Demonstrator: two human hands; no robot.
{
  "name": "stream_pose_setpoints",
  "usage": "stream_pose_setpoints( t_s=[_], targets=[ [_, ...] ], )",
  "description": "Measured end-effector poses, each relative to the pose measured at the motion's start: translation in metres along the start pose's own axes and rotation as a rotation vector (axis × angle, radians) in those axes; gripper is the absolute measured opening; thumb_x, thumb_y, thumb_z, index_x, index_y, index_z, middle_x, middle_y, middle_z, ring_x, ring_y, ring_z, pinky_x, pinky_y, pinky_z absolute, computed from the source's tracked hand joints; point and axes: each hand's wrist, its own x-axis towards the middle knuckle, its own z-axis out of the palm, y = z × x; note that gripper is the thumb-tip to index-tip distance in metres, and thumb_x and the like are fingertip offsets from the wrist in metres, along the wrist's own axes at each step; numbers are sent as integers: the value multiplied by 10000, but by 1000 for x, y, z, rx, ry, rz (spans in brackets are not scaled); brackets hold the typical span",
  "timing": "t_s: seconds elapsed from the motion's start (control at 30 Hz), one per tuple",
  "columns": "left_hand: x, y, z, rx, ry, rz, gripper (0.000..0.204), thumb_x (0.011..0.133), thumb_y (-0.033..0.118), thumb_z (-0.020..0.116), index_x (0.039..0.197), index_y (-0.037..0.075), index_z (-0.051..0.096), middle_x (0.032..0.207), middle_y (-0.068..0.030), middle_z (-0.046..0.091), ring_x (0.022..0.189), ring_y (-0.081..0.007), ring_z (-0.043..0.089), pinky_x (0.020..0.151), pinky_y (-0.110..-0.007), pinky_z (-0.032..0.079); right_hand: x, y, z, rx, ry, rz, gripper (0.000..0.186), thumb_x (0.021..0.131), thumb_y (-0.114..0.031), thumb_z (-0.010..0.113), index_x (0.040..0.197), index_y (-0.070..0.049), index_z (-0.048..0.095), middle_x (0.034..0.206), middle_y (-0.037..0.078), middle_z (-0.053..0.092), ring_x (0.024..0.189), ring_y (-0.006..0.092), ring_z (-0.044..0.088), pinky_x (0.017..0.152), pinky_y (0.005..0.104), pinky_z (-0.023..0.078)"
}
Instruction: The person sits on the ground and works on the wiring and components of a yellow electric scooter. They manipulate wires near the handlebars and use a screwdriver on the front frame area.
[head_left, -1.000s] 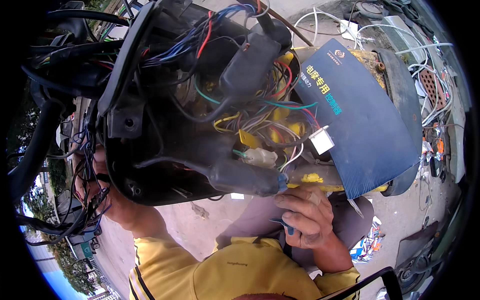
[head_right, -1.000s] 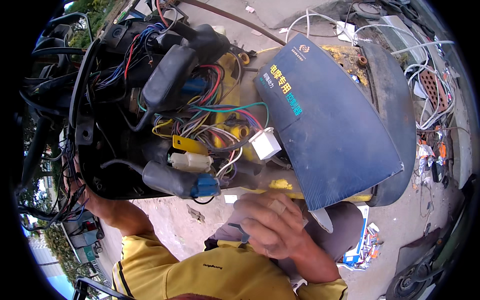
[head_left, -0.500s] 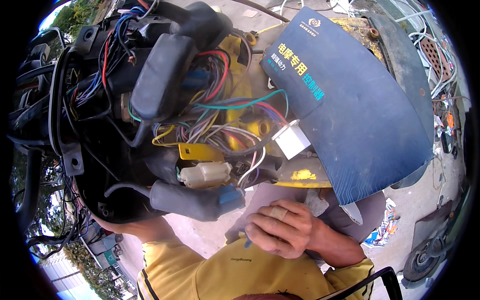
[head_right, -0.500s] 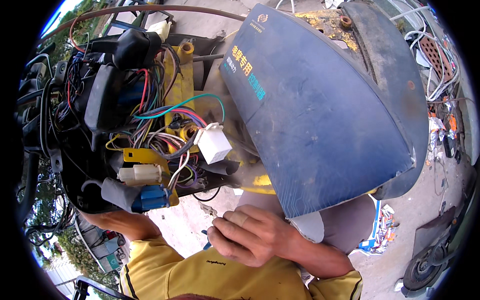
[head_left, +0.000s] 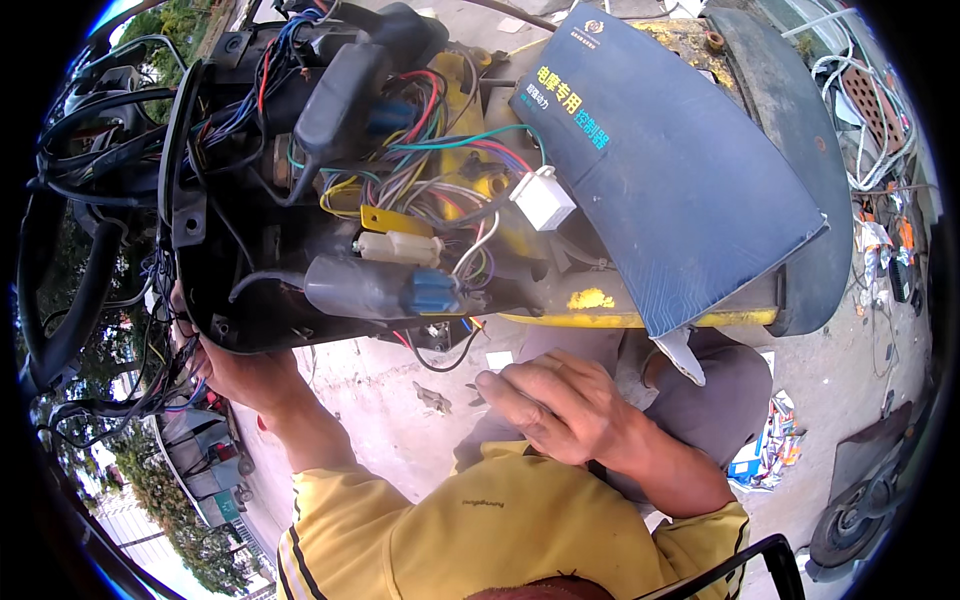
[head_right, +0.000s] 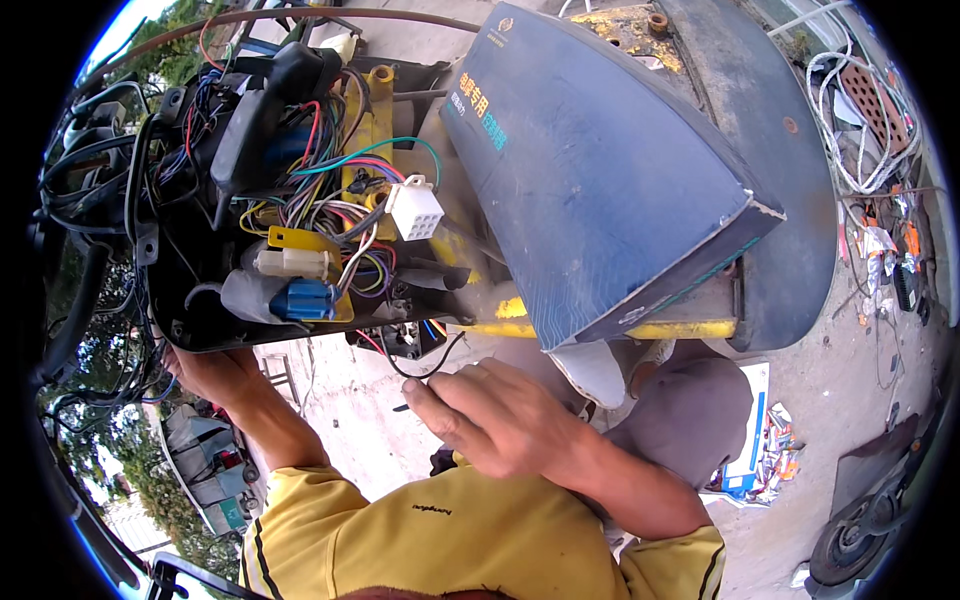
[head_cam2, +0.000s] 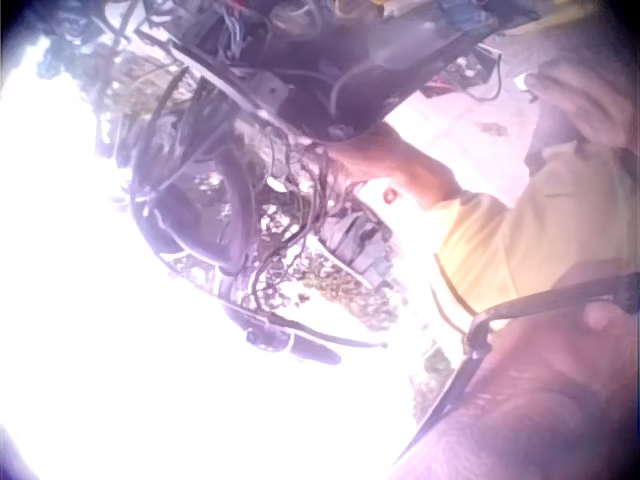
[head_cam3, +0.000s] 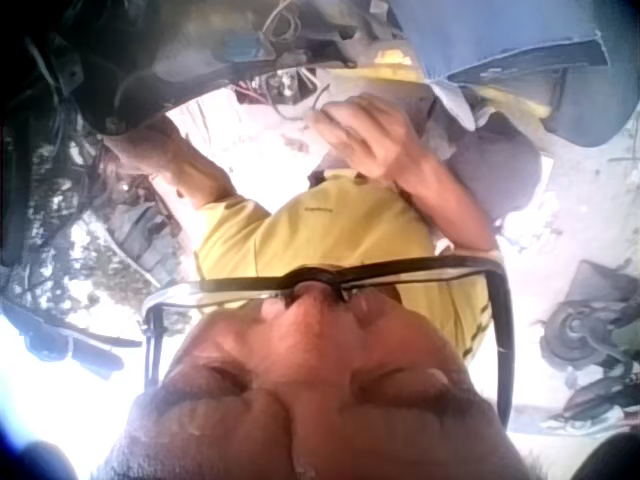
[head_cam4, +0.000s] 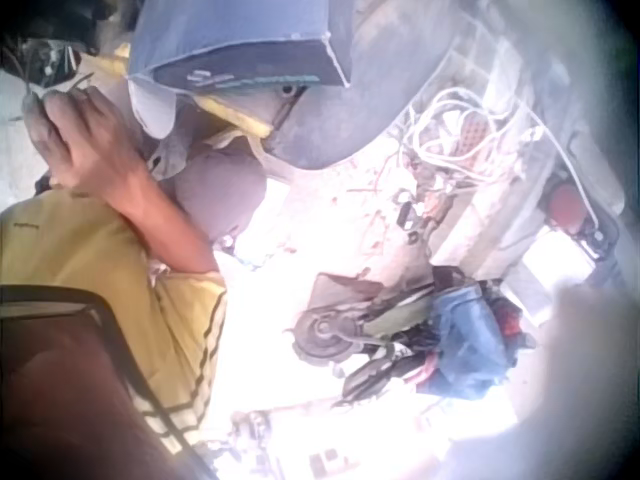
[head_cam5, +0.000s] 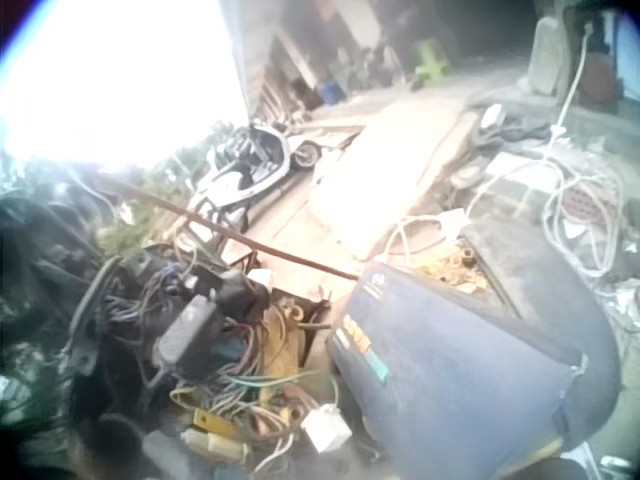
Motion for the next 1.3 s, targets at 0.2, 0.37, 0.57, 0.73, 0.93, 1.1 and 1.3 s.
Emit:
stream_pose_setpoints(
  t_s=[0.2,0.37,0.57,0.73,0.93,1.1,1.3],
  targets=[
    [-24,-1,23,-199,-30,51,430,977,157,669,1355,-31,586,1370,-178,625,1206,-274,641,1040,-384,503,-4,3,9,20,70,30,435,717,61,740,1135,3,636,958,124,668,745,274,678,636,382,555],
    [-13,43,42,-925,-151,-218,232,1021,68,543,1156,-98,633,1330,-192,647,1197,-235,627,1084,-371,446,1,4,10,-54,115,49,340,779,57,736,1080,-24,601,928,117,698,734,306,689,639,388,556],
    [-6,39,42,-829,-294,-128,339,1027,59,542,1313,-118,584,1363,-185,638,1237,-216,622,1086,-360,469,5,2,4,-66,239,152,330,930,80,638,1212,-34,512,869,140,682,692,230,680,592,339,543],
    [-6,36,40,-733,-203,-179,219,970,-18,609,1150,-82,716,1121,-79,714,1028,-129,616,954,-293,464,45,-26,-21,-254,174,205,297,859,106,658,1123,-21,610,915,137,677,714,310,678,622,384,541],
    [-10,22,41,-770,-236,-171,256,1033,36,579,1252,-95,602,1337,-207,649,1235,-240,629,1082,-387,492,83,-24,-17,-635,68,76,237,808,-6,772,1013,26,657,966,142,638,799,333,648,666,411,528],
    [-13,26,42,-802,-241,-187,243,1031,10,574,1248,-94,600,1321,-203,659,1216,-228,634,1076,-377,489,102,-26,-9,-723,21,183,410,752,-187,883,981,51,640,912,147,593,790,341,618,659,426,513],
    [-12,23,46,-841,-228,-180,204,1034,1,562,1216,-78,609,1308,-197,668,1189,-227,647,1063,-370,495,108,-28,-4,-816,37,390,531,702,-310,929,947,50,625,903,144,574,810,347,616,677,433,516]
  ],
)
